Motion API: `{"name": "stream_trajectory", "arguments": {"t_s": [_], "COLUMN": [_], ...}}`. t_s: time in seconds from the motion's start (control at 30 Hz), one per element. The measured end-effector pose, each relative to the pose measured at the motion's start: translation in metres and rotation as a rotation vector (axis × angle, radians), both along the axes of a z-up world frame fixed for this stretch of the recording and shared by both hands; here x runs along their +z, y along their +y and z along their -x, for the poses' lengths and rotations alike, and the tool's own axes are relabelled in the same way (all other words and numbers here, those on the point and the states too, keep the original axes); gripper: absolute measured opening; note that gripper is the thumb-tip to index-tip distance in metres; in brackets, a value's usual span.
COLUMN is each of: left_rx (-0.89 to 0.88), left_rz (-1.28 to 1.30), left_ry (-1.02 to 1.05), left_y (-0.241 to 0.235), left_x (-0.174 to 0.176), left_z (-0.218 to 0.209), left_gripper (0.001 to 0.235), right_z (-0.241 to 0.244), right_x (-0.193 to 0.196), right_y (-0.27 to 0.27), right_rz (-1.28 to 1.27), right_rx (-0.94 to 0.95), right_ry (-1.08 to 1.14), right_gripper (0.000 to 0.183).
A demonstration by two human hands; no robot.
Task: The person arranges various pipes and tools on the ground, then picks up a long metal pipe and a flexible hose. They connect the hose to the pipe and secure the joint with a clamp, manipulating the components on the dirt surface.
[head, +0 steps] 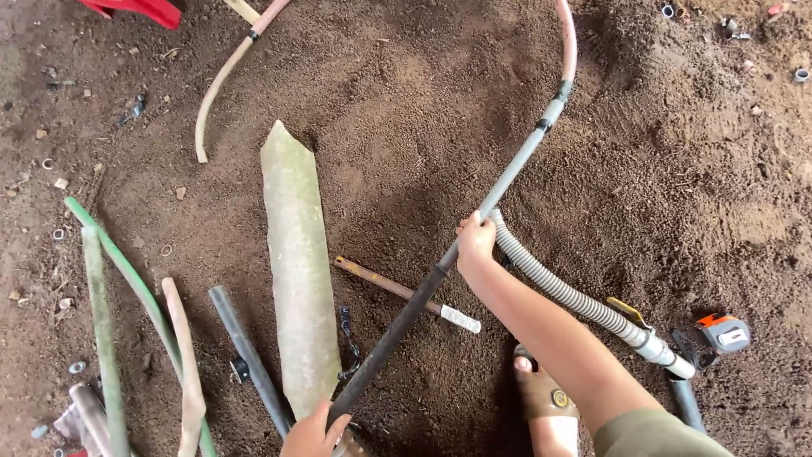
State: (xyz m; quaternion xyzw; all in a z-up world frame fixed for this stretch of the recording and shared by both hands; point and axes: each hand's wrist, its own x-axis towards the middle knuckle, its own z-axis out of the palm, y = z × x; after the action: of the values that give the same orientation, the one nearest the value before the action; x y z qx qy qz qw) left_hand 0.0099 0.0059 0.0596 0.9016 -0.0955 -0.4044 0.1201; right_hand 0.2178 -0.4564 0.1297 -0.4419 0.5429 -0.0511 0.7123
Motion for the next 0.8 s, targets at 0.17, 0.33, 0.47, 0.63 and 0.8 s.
{"name": "stream_trajectory", "arguments": {"t_s": [0.17, 0.33, 0.47, 0.63, 0.8], "left_rx": [0.05, 0.11, 0.116, 0.139, -0.158], "left_rz": [0.052, 0.053, 0.067, 0.189, -0.039], "left_ry": [0.031, 0.111, 0.108, 0.107, -0.149], "left_y": [-0.008, -0.019, -0.028, -0.031, -0.124], "left_x": [-0.009, -0.004, 0.006, 0.003, 0.122], "left_z": [0.015, 0.02, 0.021, -0.006, -0.085], "left_gripper": [0.05, 0.046, 0.045, 0.074, 0.064], "right_z": [0.01, 0.014, 0.018, 0.027, 0.031], "right_x": [-0.01, -0.027, -0.009, -0.002, -0.024], "right_y": [0.012, 0.009, 0.008, 0.007, -0.005], "right_rz": [0.031, 0.052, 0.036, 0.019, -0.034], "right_rx": [0.072, 0.071, 0.092, 0.093, 0.084], "right_ry": [0.013, 0.015, 0.035, 0.031, 0.02], "right_gripper": [0.035, 0.034, 0.036, 0.032, 0.027]}}
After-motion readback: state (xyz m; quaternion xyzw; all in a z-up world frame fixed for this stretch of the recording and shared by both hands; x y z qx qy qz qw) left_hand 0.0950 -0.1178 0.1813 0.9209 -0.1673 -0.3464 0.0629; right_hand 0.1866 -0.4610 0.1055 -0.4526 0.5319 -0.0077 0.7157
